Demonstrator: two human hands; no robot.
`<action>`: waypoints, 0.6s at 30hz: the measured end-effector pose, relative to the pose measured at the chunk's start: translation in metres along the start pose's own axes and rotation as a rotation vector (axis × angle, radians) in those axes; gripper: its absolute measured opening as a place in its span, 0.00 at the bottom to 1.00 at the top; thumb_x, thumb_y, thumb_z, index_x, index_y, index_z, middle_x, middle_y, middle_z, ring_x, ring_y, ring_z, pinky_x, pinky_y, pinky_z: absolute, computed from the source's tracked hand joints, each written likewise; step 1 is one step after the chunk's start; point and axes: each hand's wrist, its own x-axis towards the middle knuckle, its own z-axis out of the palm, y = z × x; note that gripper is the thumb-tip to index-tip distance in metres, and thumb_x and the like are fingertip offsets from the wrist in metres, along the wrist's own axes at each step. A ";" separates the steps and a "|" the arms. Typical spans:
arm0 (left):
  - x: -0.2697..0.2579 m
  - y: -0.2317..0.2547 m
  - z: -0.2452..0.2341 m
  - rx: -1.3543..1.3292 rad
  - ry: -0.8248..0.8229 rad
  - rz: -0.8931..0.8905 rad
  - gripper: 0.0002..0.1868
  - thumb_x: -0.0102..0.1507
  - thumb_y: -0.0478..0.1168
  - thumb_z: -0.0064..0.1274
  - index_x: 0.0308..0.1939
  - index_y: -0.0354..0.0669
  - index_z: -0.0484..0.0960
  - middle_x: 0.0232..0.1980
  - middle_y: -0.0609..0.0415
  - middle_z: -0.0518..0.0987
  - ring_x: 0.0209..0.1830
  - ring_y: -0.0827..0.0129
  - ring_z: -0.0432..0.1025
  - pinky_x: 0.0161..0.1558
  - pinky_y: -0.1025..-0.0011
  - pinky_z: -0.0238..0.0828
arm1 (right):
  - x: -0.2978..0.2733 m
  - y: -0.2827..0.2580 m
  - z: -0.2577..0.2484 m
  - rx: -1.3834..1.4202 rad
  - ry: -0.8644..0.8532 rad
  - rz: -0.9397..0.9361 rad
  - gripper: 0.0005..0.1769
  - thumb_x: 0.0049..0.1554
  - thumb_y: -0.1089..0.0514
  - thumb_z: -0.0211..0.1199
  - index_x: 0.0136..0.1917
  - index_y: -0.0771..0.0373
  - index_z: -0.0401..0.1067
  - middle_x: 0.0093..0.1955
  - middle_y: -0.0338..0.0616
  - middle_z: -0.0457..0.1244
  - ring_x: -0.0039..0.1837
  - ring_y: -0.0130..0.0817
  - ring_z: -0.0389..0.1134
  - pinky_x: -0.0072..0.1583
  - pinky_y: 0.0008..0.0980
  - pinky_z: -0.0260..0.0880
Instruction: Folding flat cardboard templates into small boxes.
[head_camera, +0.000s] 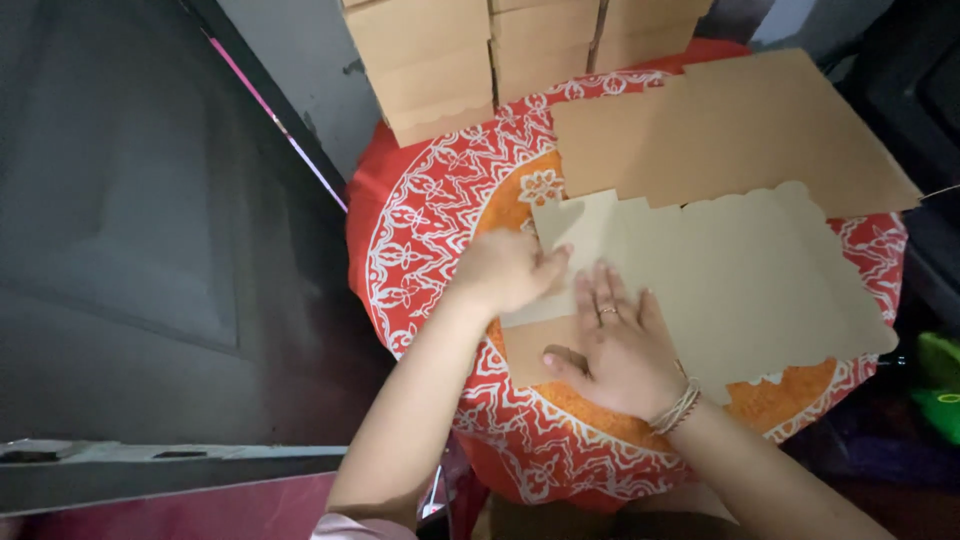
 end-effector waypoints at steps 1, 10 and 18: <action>-0.006 0.002 0.005 -0.003 -0.073 -0.044 0.37 0.62 0.71 0.33 0.38 0.49 0.89 0.43 0.43 0.86 0.53 0.43 0.79 0.53 0.46 0.75 | 0.002 0.002 0.008 0.016 0.039 0.037 0.61 0.60 0.19 0.41 0.84 0.69 0.34 0.84 0.70 0.34 0.86 0.56 0.33 0.75 0.67 0.38; -0.037 0.009 0.066 0.010 -0.062 0.033 0.48 0.68 0.57 0.41 0.80 0.26 0.40 0.84 0.28 0.38 0.85 0.39 0.31 0.80 0.44 0.25 | 0.002 0.004 0.011 -0.042 0.076 -0.003 0.67 0.57 0.17 0.47 0.82 0.76 0.36 0.83 0.74 0.36 0.85 0.61 0.34 0.75 0.64 0.41; -0.034 0.005 0.062 0.024 -0.061 0.010 0.62 0.61 0.73 0.41 0.79 0.26 0.39 0.83 0.28 0.36 0.85 0.41 0.29 0.79 0.42 0.25 | 0.001 0.005 0.020 -0.061 0.126 -0.003 0.66 0.56 0.18 0.46 0.82 0.75 0.37 0.84 0.72 0.35 0.86 0.60 0.34 0.76 0.62 0.43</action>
